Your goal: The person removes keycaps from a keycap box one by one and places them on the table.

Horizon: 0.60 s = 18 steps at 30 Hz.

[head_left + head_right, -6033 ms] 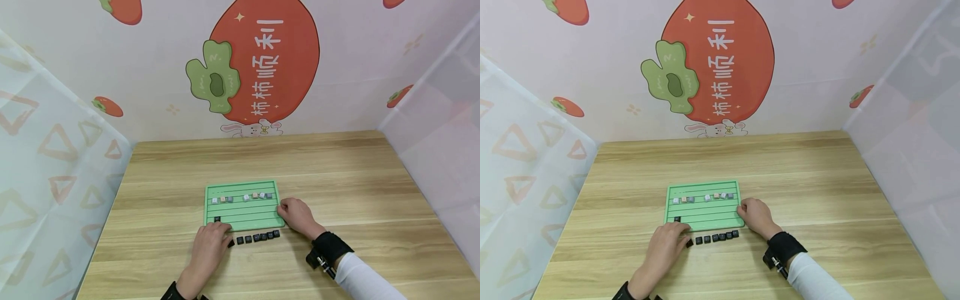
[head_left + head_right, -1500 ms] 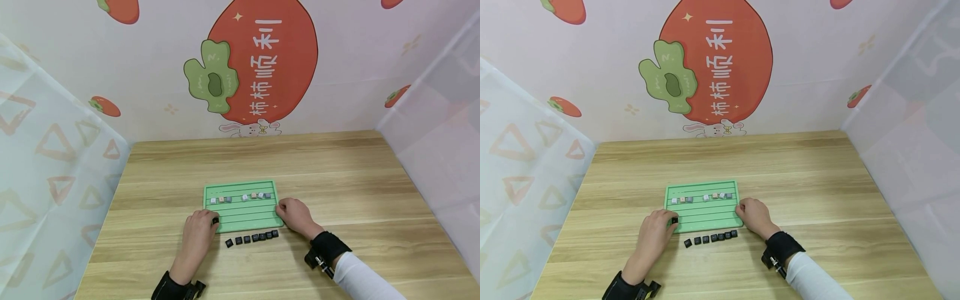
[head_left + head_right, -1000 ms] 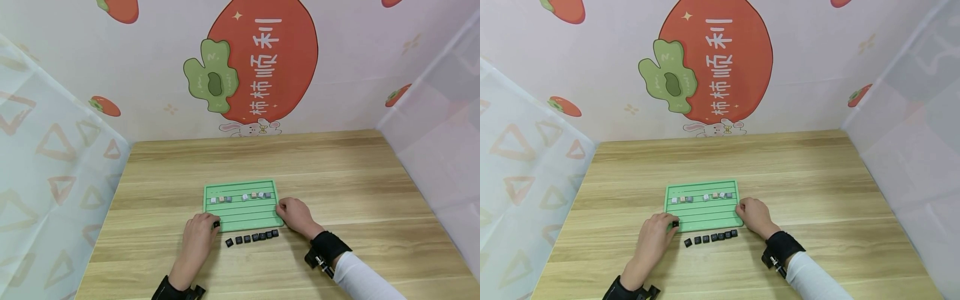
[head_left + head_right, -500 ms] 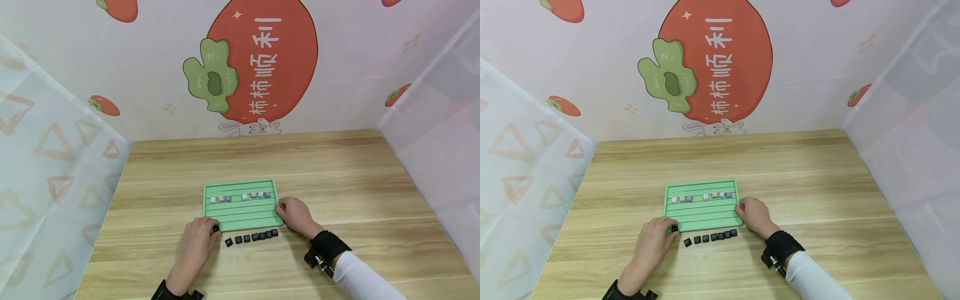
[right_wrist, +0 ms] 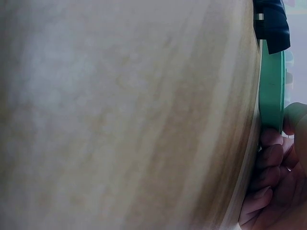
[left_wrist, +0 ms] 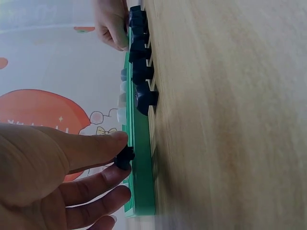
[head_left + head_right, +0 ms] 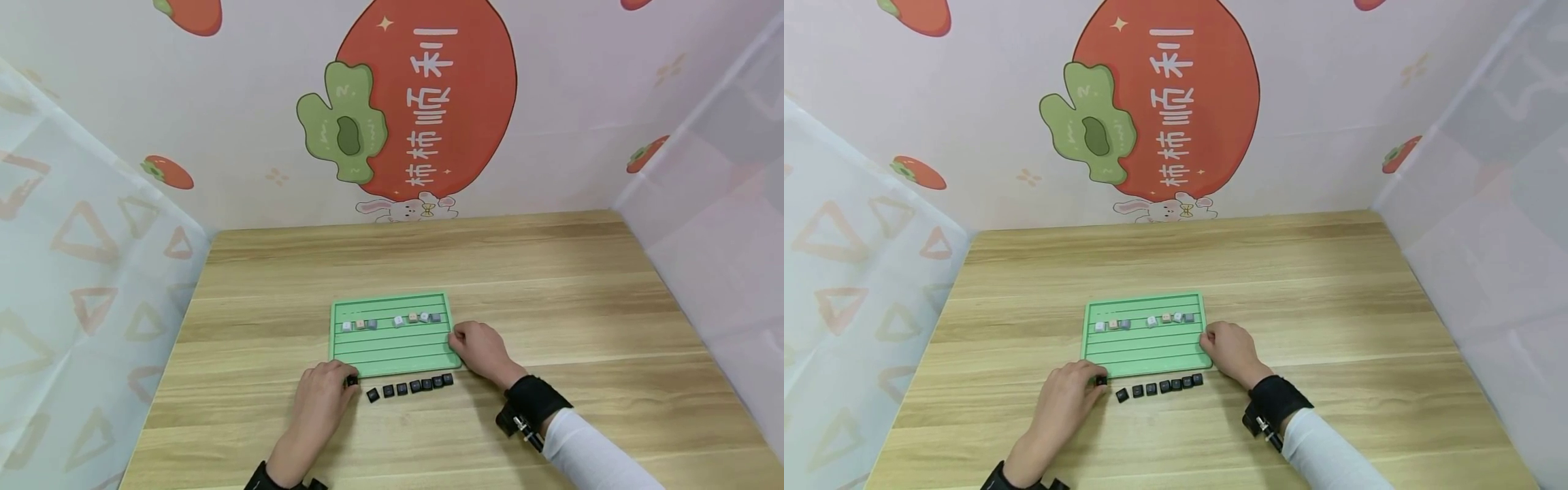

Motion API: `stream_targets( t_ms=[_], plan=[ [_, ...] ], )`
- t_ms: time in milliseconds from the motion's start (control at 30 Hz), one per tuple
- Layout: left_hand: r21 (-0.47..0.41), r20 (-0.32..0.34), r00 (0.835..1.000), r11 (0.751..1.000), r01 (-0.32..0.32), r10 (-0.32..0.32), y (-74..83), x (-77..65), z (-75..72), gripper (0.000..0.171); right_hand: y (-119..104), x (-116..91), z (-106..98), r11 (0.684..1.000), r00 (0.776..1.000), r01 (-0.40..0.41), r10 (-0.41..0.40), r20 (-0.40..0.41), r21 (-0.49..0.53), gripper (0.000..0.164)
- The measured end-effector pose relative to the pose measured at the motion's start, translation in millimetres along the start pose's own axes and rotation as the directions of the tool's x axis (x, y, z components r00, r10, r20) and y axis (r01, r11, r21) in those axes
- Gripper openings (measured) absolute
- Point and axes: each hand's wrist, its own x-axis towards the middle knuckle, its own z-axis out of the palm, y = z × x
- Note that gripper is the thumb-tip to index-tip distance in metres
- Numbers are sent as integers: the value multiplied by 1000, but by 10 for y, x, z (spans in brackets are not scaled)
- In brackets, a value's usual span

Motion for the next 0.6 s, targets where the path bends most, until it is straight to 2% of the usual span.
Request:
stream_targets(
  t_ms=[600],
  plan=[
    [21, 62, 998, 1000, 5, -6, -9, -114, 53, 21, 18, 4, 6, 1000, 1000, 2, -2, -5, 1, 40]
  ],
)
